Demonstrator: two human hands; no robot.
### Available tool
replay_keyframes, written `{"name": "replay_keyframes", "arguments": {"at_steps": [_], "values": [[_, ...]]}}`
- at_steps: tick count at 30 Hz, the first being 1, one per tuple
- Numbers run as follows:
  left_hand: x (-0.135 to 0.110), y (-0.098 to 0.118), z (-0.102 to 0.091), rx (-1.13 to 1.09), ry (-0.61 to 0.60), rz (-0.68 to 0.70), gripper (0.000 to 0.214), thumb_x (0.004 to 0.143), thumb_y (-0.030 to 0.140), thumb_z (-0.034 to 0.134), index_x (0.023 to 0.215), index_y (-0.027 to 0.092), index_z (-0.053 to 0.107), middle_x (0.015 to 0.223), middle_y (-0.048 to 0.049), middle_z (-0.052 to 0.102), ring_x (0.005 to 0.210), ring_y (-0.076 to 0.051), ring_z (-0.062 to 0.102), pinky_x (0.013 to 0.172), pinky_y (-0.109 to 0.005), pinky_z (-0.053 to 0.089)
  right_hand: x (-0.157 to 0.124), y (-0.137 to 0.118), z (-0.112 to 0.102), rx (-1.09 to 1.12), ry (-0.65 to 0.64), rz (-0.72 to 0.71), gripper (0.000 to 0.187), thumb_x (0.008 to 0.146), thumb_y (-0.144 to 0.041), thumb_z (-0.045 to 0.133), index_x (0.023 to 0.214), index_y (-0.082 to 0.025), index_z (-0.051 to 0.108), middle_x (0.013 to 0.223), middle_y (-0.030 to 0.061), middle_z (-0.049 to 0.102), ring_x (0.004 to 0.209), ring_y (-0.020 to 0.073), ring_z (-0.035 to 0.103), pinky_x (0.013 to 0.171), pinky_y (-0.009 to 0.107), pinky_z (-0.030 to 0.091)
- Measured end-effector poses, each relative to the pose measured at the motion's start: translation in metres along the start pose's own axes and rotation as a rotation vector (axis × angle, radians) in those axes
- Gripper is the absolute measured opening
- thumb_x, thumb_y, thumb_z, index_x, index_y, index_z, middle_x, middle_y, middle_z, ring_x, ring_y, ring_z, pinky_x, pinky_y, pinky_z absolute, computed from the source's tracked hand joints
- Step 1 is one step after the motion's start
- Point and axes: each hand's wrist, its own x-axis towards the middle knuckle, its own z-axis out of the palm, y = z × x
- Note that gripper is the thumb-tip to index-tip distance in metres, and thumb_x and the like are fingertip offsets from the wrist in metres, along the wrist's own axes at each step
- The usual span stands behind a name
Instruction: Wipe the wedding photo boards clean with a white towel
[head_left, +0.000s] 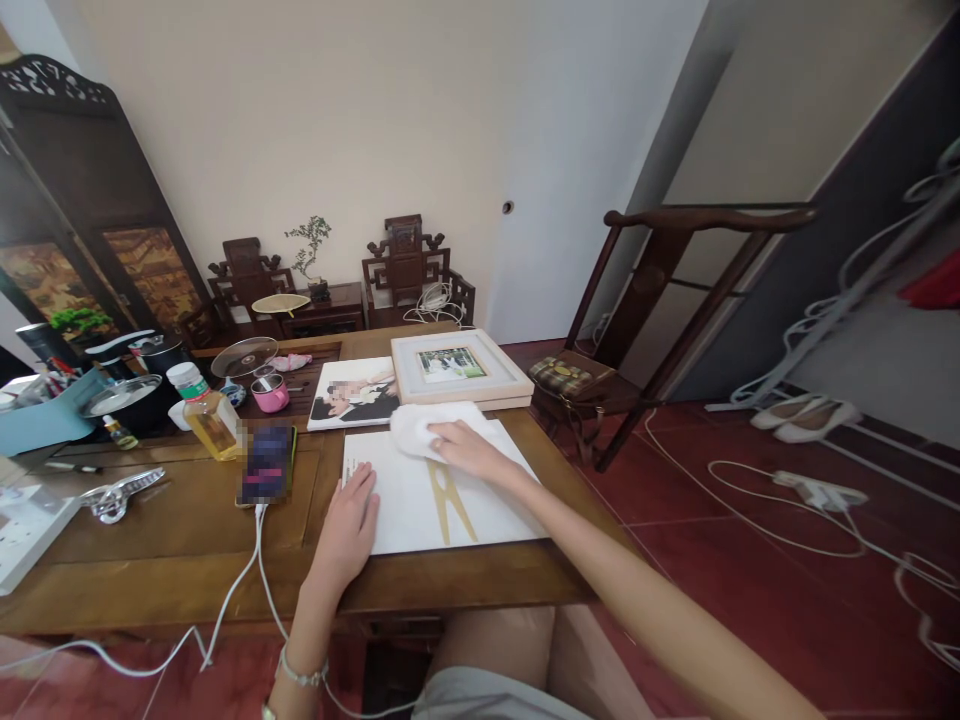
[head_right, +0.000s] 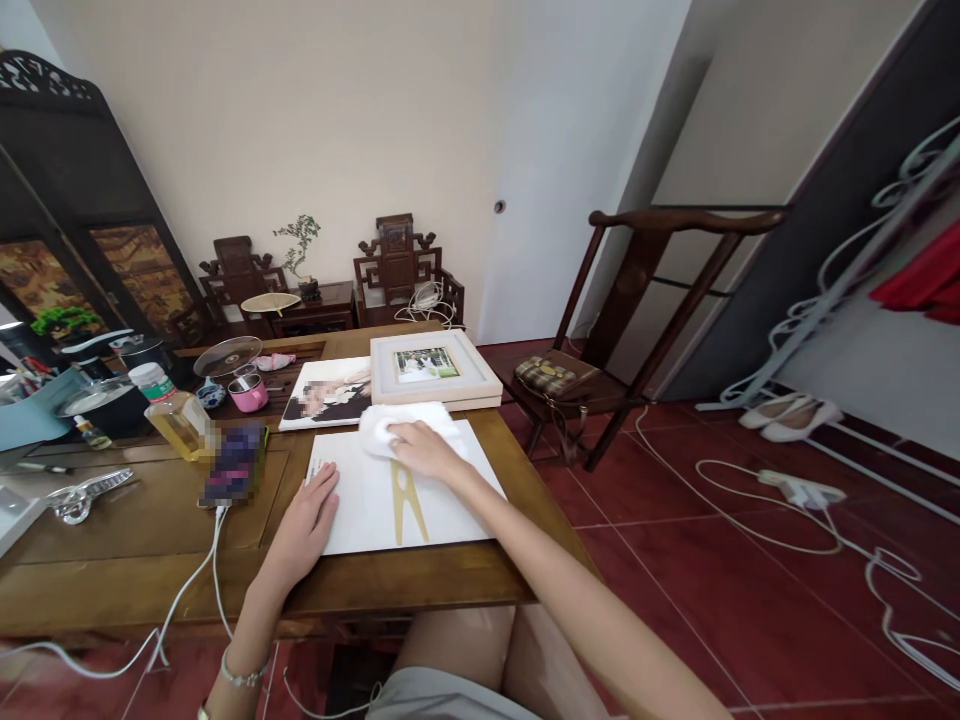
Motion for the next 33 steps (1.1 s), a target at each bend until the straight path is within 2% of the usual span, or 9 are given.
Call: {"name": "replay_keyframes", "arguments": {"at_steps": [2, 5, 10, 14, 17, 22, 26, 30, 33], "values": [[0.0, 0.0, 0.0, -0.003, -0.011, -0.003, 0.042, 0.093, 0.029, 0.031, 0.13, 0.015, 0.048, 0.142, -0.0122, 0.042, 0.135, -0.023, 0.032, 0.112, -0.048, 0.02, -0.018, 0.022, -0.01, -0.013, 0.038, 0.06, 0.027, 0.081, -0.021, 0.034, 0.081, -0.018, 0.061, 0.087, 0.0082, 0.068, 0.088, 0.0242, 0.058, 0.077, 0.031, 0.04], [0.0, -0.002, 0.002, -0.027, 0.006, 0.001, 0.042, 0.092, 0.028, 0.033, 0.129, 0.016, 0.049, 0.142, -0.0126, 0.042, 0.135, -0.023, 0.032, 0.112, -0.046, 0.021, -0.049, 0.042, -0.016, -0.039, 0.098, 0.141, 0.028, 0.079, -0.021, 0.036, 0.09, -0.018, 0.061, 0.104, 0.0116, 0.065, 0.11, 0.0291, 0.052, 0.088, 0.038, 0.038], [0.001, -0.008, 0.006, 0.025, 0.307, -0.173, 0.046, 0.087, 0.028, 0.042, 0.127, 0.008, 0.049, 0.13, -0.0221, 0.049, 0.127, -0.031, 0.04, 0.104, -0.05, 0.031, -0.116, 0.048, -0.008, -0.012, 0.092, 0.029, 0.019, 0.076, -0.024, 0.042, 0.079, -0.022, 0.061, 0.125, 0.0081, 0.058, 0.13, 0.0301, 0.035, 0.103, 0.047, 0.031], [0.002, -0.007, 0.002, -0.008, 0.334, -0.293, 0.049, 0.086, 0.031, 0.043, 0.127, 0.004, 0.049, 0.118, -0.0213, 0.059, 0.118, -0.034, 0.046, 0.099, -0.05, 0.034, -0.149, 0.062, -0.007, 0.128, 0.154, 0.145, 0.021, 0.074, -0.037, 0.048, 0.082, -0.023, 0.062, 0.12, 0.009, 0.061, 0.129, 0.0339, 0.036, 0.101, 0.049, 0.037], [0.004, -0.006, -0.005, -0.124, 0.322, -0.339, 0.048, 0.083, 0.03, 0.046, 0.125, 0.006, 0.05, 0.121, -0.0201, 0.059, 0.118, -0.033, 0.047, 0.101, -0.048, 0.032, -0.147, 0.07, -0.008, 0.19, 0.222, 0.224, 0.023, 0.073, -0.044, 0.05, 0.073, -0.022, 0.06, 0.104, 0.007, 0.066, 0.123, 0.0368, 0.043, 0.104, 0.053, 0.033], [0.009, -0.011, -0.016, -0.496, 0.304, -0.438, 0.045, 0.078, 0.03, 0.055, 0.12, 0.014, 0.052, 0.113, -0.0148, 0.064, 0.107, -0.027, 0.058, 0.096, -0.041, 0.038, -0.135, 0.063, -0.008, 0.264, 0.277, 0.115, 0.027, 0.075, -0.044, 0.051, 0.06, -0.022, 0.053, 0.073, 0.0006, 0.064, 0.099, 0.0307, 0.058, 0.11, 0.053, 0.026], [0.012, -0.005, -0.028, -0.802, 0.321, -0.507, 0.043, 0.071, 0.034, 0.063, 0.108, 0.013, 0.058, 0.108, -0.0141, 0.065, 0.102, -0.025, 0.06, 0.091, -0.037, 0.042, -0.136, 0.063, -0.005, 0.252, 0.295, 0.051, 0.026, 0.076, -0.042, 0.053, 0.059, -0.023, 0.052, 0.062, -0.0025, 0.062, 0.082, 0.0258, 0.062, 0.11, 0.05, 0.028], [0.009, 0.018, -0.044, -1.162, 0.298, -0.566, 0.051, 0.065, 0.032, 0.07, 0.111, 0.014, 0.056, 0.113, -0.0142, 0.063, 0.098, -0.024, 0.063, 0.082, -0.035, 0.048, -0.136, 0.065, -0.007, 0.147, 0.323, 0.029, 0.021, 0.081, -0.035, 0.047, 0.063, -0.024, 0.053, 0.069, -0.0012, 0.066, 0.091, 0.0267, 0.062, 0.108, 0.049, 0.032], [0.0, 0.036, -0.058, -1.233, 0.357, -0.573, 0.058, 0.066, 0.031, 0.07, 0.118, 0.015, 0.051, 0.119, -0.015, 0.06, 0.103, -0.024, 0.062, 0.084, -0.034, 0.049, -0.134, 0.036, -0.01, 0.032, 0.319, -0.07, 0.02, 0.084, -0.028, 0.042, 0.07, -0.023, 0.056, 0.096, 0.004, 0.069, 0.112, 0.0281, 0.055, 0.107, 0.049, 0.033]]}}
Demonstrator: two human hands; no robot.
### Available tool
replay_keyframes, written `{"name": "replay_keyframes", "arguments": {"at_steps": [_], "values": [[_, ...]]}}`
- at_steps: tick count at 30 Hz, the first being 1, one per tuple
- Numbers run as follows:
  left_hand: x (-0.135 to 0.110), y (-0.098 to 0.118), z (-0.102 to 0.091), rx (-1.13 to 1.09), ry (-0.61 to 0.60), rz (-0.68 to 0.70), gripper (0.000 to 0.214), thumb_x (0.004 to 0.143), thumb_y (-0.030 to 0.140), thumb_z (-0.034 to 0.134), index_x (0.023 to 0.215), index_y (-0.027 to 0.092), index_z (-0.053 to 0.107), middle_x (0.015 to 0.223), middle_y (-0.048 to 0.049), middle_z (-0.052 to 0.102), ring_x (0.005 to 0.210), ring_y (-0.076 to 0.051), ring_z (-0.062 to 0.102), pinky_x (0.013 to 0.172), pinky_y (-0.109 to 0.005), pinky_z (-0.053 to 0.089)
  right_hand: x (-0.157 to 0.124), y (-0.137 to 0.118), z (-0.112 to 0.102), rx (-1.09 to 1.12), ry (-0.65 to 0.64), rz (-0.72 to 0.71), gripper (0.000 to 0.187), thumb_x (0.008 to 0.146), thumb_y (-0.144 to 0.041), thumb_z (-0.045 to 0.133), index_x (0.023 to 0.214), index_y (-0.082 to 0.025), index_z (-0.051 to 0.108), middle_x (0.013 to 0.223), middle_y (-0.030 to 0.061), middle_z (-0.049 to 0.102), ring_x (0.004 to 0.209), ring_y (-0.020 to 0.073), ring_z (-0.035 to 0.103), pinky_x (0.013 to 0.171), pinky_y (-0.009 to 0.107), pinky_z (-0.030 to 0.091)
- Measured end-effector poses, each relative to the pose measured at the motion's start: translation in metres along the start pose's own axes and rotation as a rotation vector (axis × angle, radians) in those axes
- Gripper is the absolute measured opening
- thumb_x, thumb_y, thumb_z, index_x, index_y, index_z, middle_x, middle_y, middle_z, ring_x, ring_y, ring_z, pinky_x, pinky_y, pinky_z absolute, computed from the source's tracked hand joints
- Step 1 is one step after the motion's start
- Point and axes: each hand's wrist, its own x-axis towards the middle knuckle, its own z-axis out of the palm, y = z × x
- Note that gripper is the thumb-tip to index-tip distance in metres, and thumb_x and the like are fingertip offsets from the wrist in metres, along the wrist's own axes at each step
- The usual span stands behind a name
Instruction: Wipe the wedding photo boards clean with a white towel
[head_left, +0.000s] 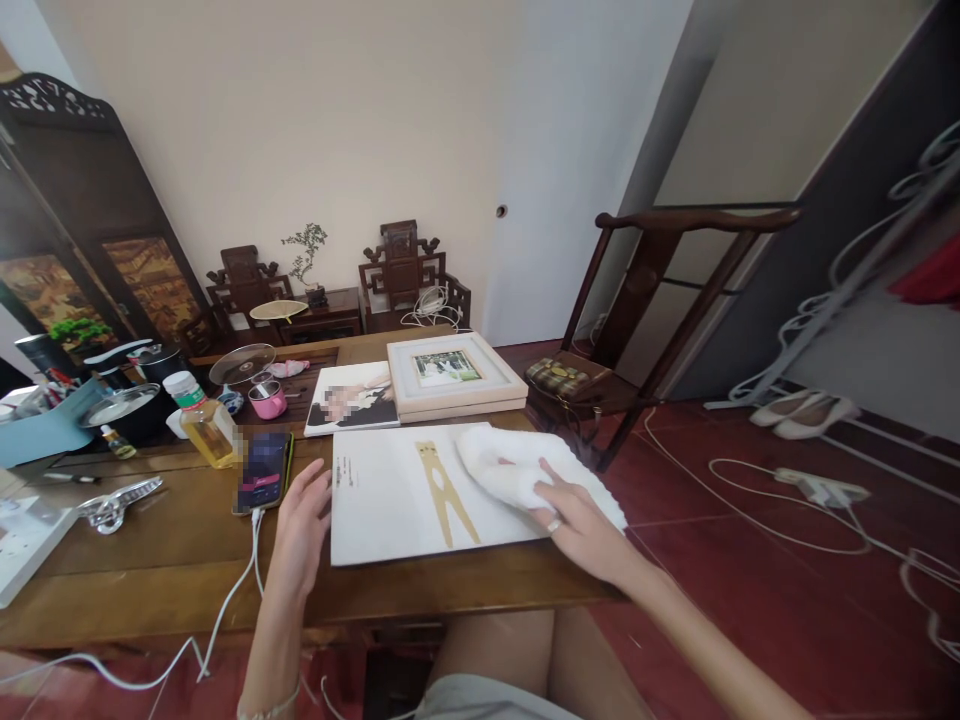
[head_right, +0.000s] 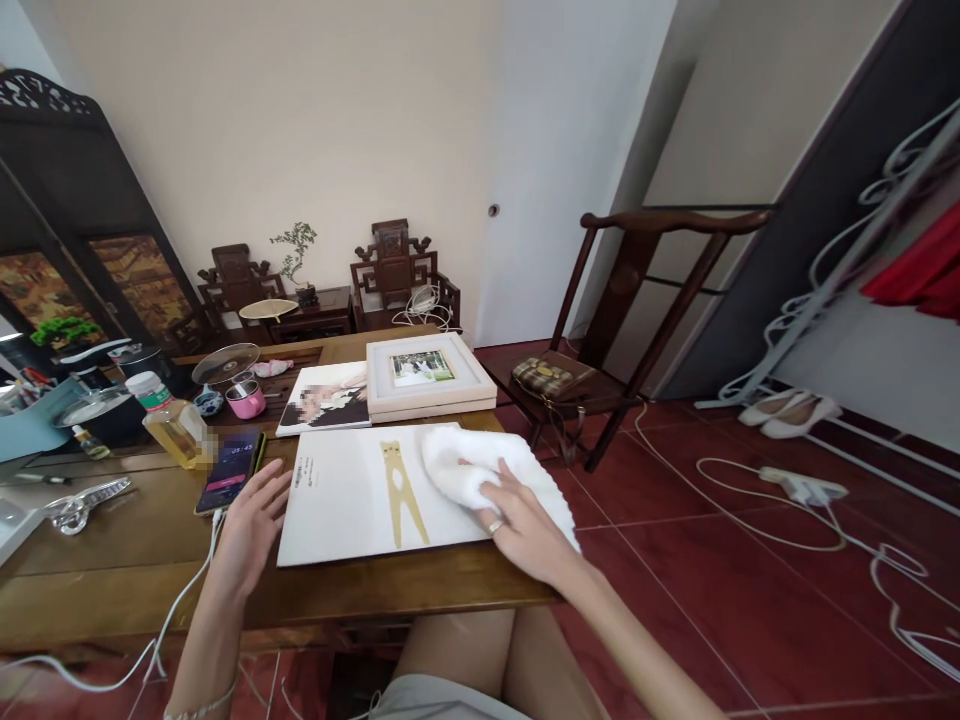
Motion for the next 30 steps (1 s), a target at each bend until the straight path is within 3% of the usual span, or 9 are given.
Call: {"name": "replay_keyframes", "arguments": {"at_steps": [4, 6, 9, 12, 14, 17, 21, 26, 30], "values": [[-0.035, 0.02, 0.001, 0.006, 0.013, 0.097, 0.06, 0.071, 0.038, 0.066, 0.125, 0.022, 0.046, 0.134, -0.0139, 0.049, 0.112, -0.029, 0.057, 0.086, -0.04, 0.051, 0.004, -0.07, 0.008, -0.075, -0.086, -0.294, 0.016, 0.081, -0.036, 0.056, 0.077, -0.021, 0.057, 0.136, 0.0115, 0.049, 0.131, 0.0301, 0.035, 0.109, 0.054, 0.026], [-0.057, 0.032, 0.004, 0.007, 0.03, 0.188, 0.057, 0.072, 0.038, 0.066, 0.125, 0.027, 0.047, 0.138, -0.0101, 0.046, 0.113, -0.031, 0.057, 0.086, -0.041, 0.052, 0.004, -0.096, 0.018, -0.106, -0.007, -0.4, 0.013, 0.077, -0.033, 0.062, 0.074, -0.021, 0.056, 0.142, 0.0109, 0.04, 0.134, 0.0306, 0.03, 0.108, 0.058, 0.025], [-0.088, 0.048, 0.012, 0.025, 0.088, 0.294, 0.055, 0.071, 0.036, 0.067, 0.123, 0.03, 0.051, 0.142, -0.0068, 0.042, 0.114, -0.035, 0.055, 0.084, -0.041, 0.054, 0.003, -0.106, 0.03, -0.116, 0.201, -0.43, 0.014, 0.076, -0.013, 0.055, 0.067, -0.023, 0.052, 0.141, 0.0064, 0.043, 0.132, 0.0258, 0.034, 0.102, 0.055, 0.038], [-0.101, 0.053, 0.019, -0.028, 0.094, 0.383, 0.051, 0.071, 0.036, 0.066, 0.12, 0.027, 0.054, 0.139, -0.008, 0.046, 0.115, -0.037, 0.054, 0.087, -0.044, 0.052, 0.002, -0.094, 0.034, -0.016, 0.341, -0.41, 0.021, 0.073, -0.011, 0.053, 0.057, -0.024, 0.047, 0.126, 0.0066, 0.058, 0.121, 0.0263, 0.048, 0.091, 0.049, 0.049], [-0.095, 0.045, 0.017, -0.015, 0.064, 0.431, 0.048, 0.073, 0.037, 0.064, 0.119, 0.025, 0.055, 0.138, -0.0093, 0.047, 0.117, -0.037, 0.052, 0.09, -0.044, 0.05, 0.005, -0.089, 0.031, 0.059, 0.406, -0.278, 0.023, 0.073, -0.019, 0.056, 0.052, -0.025, 0.048, 0.098, 0.0091, 0.071, 0.102, 0.0286, 0.062, 0.08, 0.046, 0.054], [-0.072, 0.014, 0.002, 0.115, 0.016, 0.389, 0.051, 0.077, 0.04, 0.062, 0.125, 0.025, 0.05, 0.142, -0.0092, 0.042, 0.126, -0.034, 0.044, 0.098, -0.044, 0.044, 0.016, -0.093, 0.02, 0.217, 0.545, 0.093, 0.021, 0.07, -0.033, 0.066, 0.054, -0.025, 0.056, 0.061, 0.0066, 0.068, 0.068, 0.0268, 0.067, 0.065, 0.041, 0.056], [-0.047, -0.033, -0.022, 0.147, 0.107, 0.116, 0.078, 0.071, 0.036, 0.07, 0.138, 0.026, 0.032, 0.144, -0.0137, 0.038, 0.129, -0.029, 0.042, 0.104, -0.041, 0.038, 0.038, -0.101, 0.008, 0.792, 0.722, 0.43, 0.027, 0.063, -0.033, 0.076, 0.083, -0.02, 0.064, 0.082, 0.0035, 0.072, 0.076, 0.0246, 0.068, 0.068, 0.036, 0.057], [-0.053, -0.057, -0.032, -0.09, -0.073, 0.019, 0.067, 0.058, 0.04, 0.08, 0.116, 0.016, 0.059, 0.106, -0.0142, 0.069, 0.105, -0.031, 0.062, 0.091, -0.041, 0.05, 0.054, -0.09, 0.015, 1.317, 0.55, 0.726, 0.041, 0.06, -0.026, 0.076, 0.098, -0.021, 0.061, 0.092, 0.0033, 0.073, 0.082, 0.0252, 0.069, 0.072, 0.036, 0.059], [-0.063, -0.065, -0.036, -0.213, 0.027, -0.11, 0.049, 0.057, 0.029, 0.081, 0.104, 0.021, 0.067, 0.097, -0.0075, 0.073, 0.102, -0.028, 0.065, 0.091, -0.038, 0.051, 0.054, -0.086, 0.03, 1.391, 0.277, 0.839, 0.029, 0.066, -0.027, 0.069, 0.093, -0.019, 0.061, 0.082, 0.0053, 0.074, 0.074, 0.0256, 0.07, 0.068, 0.038, 0.059]]}}
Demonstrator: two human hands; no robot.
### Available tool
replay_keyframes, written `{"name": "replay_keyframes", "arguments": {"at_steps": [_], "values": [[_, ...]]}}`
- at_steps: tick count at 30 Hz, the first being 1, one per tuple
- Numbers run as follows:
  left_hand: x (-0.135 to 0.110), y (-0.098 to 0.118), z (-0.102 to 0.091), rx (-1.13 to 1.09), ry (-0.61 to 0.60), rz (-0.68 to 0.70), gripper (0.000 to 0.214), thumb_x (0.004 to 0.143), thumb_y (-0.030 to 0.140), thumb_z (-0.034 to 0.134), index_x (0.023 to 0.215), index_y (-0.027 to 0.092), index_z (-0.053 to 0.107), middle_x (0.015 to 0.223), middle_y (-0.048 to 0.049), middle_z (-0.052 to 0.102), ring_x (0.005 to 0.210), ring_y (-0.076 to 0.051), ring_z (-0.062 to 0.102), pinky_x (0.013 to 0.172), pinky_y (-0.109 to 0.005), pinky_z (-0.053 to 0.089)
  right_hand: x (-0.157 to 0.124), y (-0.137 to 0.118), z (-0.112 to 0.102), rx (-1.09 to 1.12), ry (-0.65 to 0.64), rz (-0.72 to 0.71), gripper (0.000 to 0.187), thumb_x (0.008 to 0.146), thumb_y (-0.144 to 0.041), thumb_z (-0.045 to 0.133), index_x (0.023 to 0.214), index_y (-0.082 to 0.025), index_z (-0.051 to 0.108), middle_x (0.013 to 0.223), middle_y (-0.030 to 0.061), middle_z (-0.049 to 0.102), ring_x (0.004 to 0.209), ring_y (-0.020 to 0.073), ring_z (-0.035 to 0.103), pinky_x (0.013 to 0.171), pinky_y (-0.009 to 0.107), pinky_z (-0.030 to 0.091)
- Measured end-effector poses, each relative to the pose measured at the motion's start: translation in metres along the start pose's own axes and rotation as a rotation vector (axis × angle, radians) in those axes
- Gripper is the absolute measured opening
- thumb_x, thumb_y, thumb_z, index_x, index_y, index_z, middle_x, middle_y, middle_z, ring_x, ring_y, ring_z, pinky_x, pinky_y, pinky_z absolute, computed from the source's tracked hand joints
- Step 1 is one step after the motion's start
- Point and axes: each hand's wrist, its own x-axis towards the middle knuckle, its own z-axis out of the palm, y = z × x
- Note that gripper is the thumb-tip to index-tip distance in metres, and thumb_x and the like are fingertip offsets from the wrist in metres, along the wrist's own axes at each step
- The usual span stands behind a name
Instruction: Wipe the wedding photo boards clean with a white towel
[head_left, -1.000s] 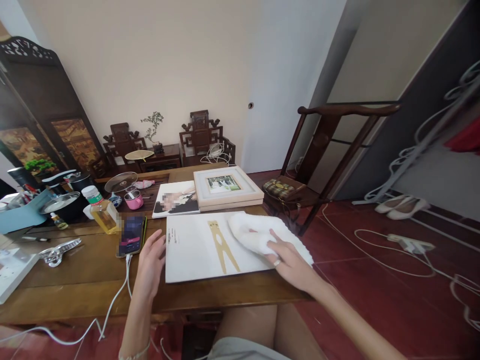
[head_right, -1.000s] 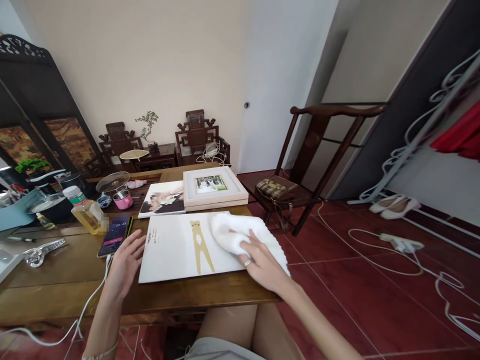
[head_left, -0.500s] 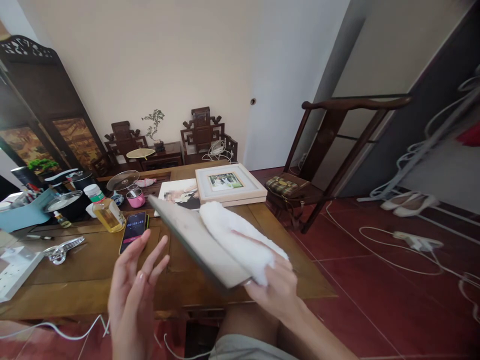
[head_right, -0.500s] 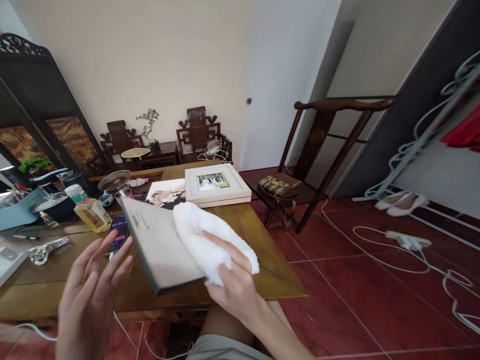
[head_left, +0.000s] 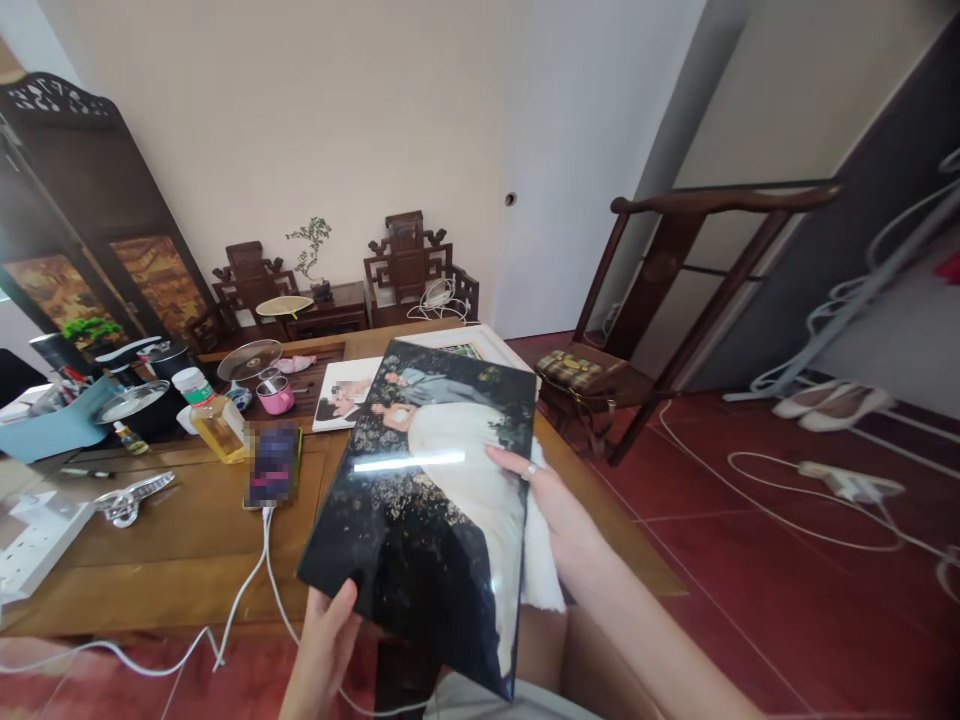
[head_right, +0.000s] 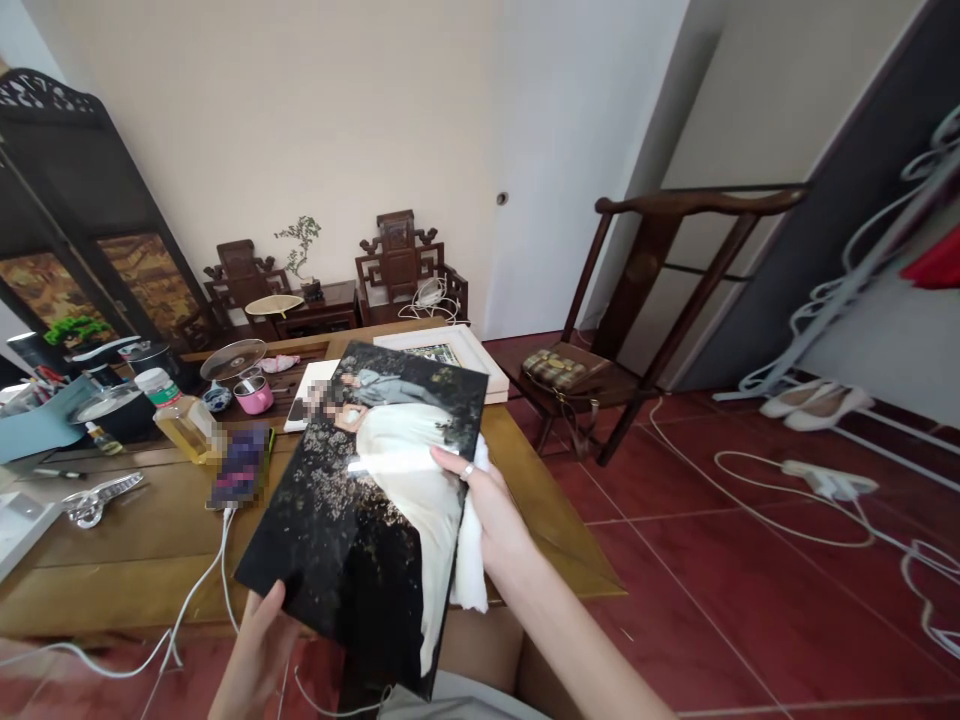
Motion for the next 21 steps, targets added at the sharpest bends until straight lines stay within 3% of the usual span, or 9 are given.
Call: {"name": "replay_keyframes", "arguments": {"at_steps": [3, 6, 9, 12, 16, 21], "values": [[-0.003, -0.007, -0.005, -0.072, 0.068, -0.143, 0.047, 0.06, 0.015, 0.075, 0.106, 0.021, 0.067, 0.095, -0.0055, 0.074, 0.1, -0.028, 0.066, 0.094, -0.039, 0.05, 0.004, 0.005, 0.004, -0.037, -0.074, 0.08, 0.031, 0.067, -0.031, 0.069, 0.094, -0.019, 0.061, 0.079, 0.0047, 0.073, 0.069, 0.025, 0.07, 0.066, 0.038, 0.058], [-0.006, -0.009, -0.014, -0.162, 0.107, -0.167, 0.049, 0.06, 0.01, 0.07, 0.107, 0.022, 0.068, 0.09, -0.004, 0.075, 0.1, -0.029, 0.066, 0.094, -0.039, 0.05, 0.011, -0.001, -0.001, -0.129, -0.13, 0.05, 0.031, 0.072, -0.04, 0.062, 0.093, -0.018, 0.062, 0.078, 0.0073, 0.072, 0.07, 0.0259, 0.069, 0.067, 0.038, 0.057], [-0.011, -0.002, -0.031, -0.18, 0.13, -0.158, 0.049, 0.063, 0.011, 0.067, 0.11, 0.024, 0.067, 0.089, -0.0035, 0.075, 0.1, -0.029, 0.065, 0.096, -0.038, 0.049, 0.014, -0.021, -0.02, -0.417, -0.163, -0.25, 0.035, 0.077, -0.046, 0.052, 0.096, -0.018, 0.061, 0.086, 0.0065, 0.07, 0.081, 0.026, 0.066, 0.075, 0.038, 0.053], [-0.016, 0.01, -0.052, -0.166, 0.149, -0.118, 0.053, 0.065, 0.012, 0.066, 0.116, 0.027, 0.064, 0.089, -0.0009, 0.074, 0.101, -0.028, 0.064, 0.097, -0.037, 0.048, 0.009, -0.049, -0.043, -0.911, -0.266, -0.555, 0.031, 0.076, -0.045, 0.055, 0.094, -0.02, 0.059, 0.091, 0.0037, 0.067, 0.087, 0.024, 0.06, 0.08, 0.035, 0.049], [-0.023, 0.023, -0.066, -0.173, 0.232, -0.1, 0.056, 0.062, 0.008, 0.066, 0.113, 0.03, 0.065, 0.091, 0.0019, 0.074, 0.102, -0.027, 0.063, 0.099, -0.035, 0.046, -0.001, -0.085, -0.056, -1.413, -0.343, -0.786, 0.022, 0.079, -0.041, 0.051, 0.069, -0.021, 0.051, 0.069, 0.0017, 0.057, 0.064, 0.0178, 0.052, 0.063, 0.03, 0.045], [-0.029, 0.023, -0.058, -0.153, 0.312, -0.089, 0.042, 0.063, 0.009, 0.067, 0.1, 0.028, 0.072, 0.097, 0.0013, 0.073, 0.109, -0.026, 0.06, 0.097, -0.034, 0.047, 0.005, -0.111, -0.063, -1.622, -0.295, -0.946, 0.025, 0.08, -0.041, 0.048, 0.063, -0.024, 0.041, 0.063, 0.0016, 0.052, 0.055, 0.0166, 0.046, 0.054, 0.031, 0.041]]}}
